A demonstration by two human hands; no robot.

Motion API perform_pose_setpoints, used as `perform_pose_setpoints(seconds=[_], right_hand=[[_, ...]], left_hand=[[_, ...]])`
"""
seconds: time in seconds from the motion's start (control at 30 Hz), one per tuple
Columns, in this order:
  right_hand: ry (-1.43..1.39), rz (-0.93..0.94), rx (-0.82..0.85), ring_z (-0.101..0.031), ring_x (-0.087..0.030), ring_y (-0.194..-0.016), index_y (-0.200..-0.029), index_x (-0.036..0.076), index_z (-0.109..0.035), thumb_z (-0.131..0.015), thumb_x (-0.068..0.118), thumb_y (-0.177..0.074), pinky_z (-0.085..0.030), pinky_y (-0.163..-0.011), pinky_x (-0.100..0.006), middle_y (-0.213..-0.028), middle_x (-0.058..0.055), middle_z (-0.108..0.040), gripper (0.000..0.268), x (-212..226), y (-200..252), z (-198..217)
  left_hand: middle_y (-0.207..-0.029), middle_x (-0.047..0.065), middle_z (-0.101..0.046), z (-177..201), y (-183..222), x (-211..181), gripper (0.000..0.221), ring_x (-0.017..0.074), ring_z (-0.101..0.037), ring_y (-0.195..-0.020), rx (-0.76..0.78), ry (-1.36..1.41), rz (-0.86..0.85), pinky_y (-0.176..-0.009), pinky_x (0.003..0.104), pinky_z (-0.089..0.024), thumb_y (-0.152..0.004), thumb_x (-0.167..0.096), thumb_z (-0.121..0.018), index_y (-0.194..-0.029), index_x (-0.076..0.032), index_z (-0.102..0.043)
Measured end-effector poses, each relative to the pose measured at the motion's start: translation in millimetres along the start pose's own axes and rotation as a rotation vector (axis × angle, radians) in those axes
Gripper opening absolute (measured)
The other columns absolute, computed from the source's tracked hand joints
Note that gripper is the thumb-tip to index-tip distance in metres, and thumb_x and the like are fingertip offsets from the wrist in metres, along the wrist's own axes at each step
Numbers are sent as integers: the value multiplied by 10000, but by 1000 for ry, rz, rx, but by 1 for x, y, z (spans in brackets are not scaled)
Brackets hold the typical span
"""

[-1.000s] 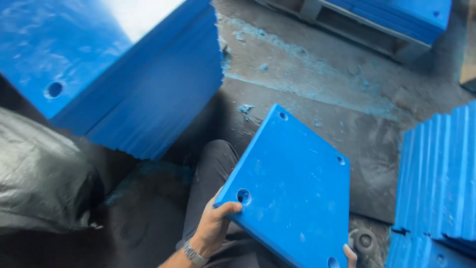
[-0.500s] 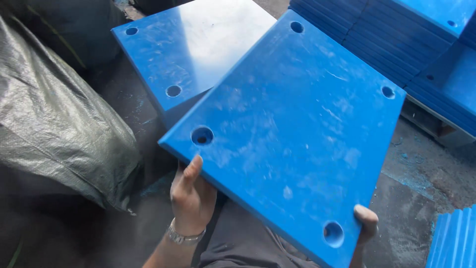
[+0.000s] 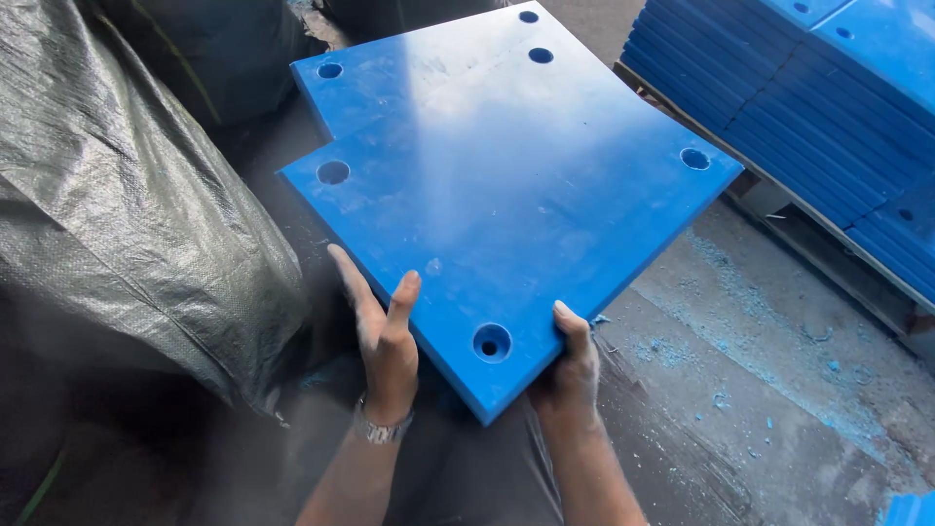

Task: Grinding the edges of blue plastic plates using an electric angle grinder while sitting on the floor.

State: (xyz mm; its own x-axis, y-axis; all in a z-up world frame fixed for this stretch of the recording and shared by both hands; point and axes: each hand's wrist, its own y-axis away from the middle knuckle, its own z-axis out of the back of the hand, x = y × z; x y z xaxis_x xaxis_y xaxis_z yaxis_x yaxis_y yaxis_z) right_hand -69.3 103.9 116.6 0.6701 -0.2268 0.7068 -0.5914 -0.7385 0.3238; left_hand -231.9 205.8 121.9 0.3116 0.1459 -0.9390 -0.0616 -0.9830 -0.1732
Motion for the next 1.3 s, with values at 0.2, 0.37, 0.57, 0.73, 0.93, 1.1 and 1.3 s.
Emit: perform_pose_setpoints(seconds=[0.2, 0.37, 0.57, 0.73, 0.93, 1.1, 1.3], right_hand=[[175, -28, 122, -629, -280, -1065, -1334, -44, -516, -663, 456, -911, -549, -931, -434, -1171, -176, -624, 671, -19, -55, -4], [433, 234, 60, -673, -228, -951, -1216, 17, -543, -598, 518, -926, -611, -765, -398, -1075, -135, -639, 582, 20, -101, -35], [716, 202, 68, -671, -212, -648, -985, -23, -632, -597, 592, -942, -533, -563, -322, -789, -118, -677, 618, 44, -142, -37], [744, 155, 6, -620, -197, -518, -776, 10, -645, -670, 529, -913, -480, -495, -312, -654, -100, -642, 538, 47, -153, -45], [818, 249, -55, -562, -132, -461, -738, 45, -619, -680, 529, -916, -431, -430, -268, -589, -68, -594, 519, 43, -157, -49], [832, 278, -42, -563, -124, -457, -742, 56, -614, -675, 568, -904, -427, -428, -254, -586, -54, -590, 540, 57, -173, -46], [862, 205, 41, -589, -141, -462, -734, 51, -601, -636, 653, -894, -446, -429, -255, -587, -53, -589, 623, 65, -192, -39]], left_hand=[[-1622, 305, -332, 25, -97, 16, 944, 352, -436, -1416, 62, 12, 1, -1187, 411, -348, -974, -176, -633, -1622, 41, 18], [-1499, 279, -472, 37, -158, 32, 936, 295, -585, -1208, 138, 117, 105, -1037, 376, -512, -949, -110, -602, -1627, 15, 30], [-1538, 253, -445, 39, -204, 59, 942, 302, -593, -1253, 150, 191, 74, -1054, 382, -531, -946, -78, -602, -1628, -6, 44], [-1612, 273, -409, 52, -231, 92, 934, 325, -564, -1374, 218, 220, 3, -1156, 388, -497, -1011, -72, -616, -1652, -14, 62], [-1558, 291, -417, 32, -207, 40, 896, 362, -570, -1315, 205, 193, 104, -1092, 453, -526, -969, -145, -535, -1621, -45, 70], [-1623, 280, -352, 28, -222, 80, 867, 345, -515, -1400, 198, 106, 9, -1181, 439, -456, -1057, -164, -550, -1643, -34, 76], [-1632, 271, -385, 24, -228, 92, 843, 327, -516, -1400, 223, 235, -34, -1212, 422, -434, -1079, -148, -542, -1654, -10, 58]])
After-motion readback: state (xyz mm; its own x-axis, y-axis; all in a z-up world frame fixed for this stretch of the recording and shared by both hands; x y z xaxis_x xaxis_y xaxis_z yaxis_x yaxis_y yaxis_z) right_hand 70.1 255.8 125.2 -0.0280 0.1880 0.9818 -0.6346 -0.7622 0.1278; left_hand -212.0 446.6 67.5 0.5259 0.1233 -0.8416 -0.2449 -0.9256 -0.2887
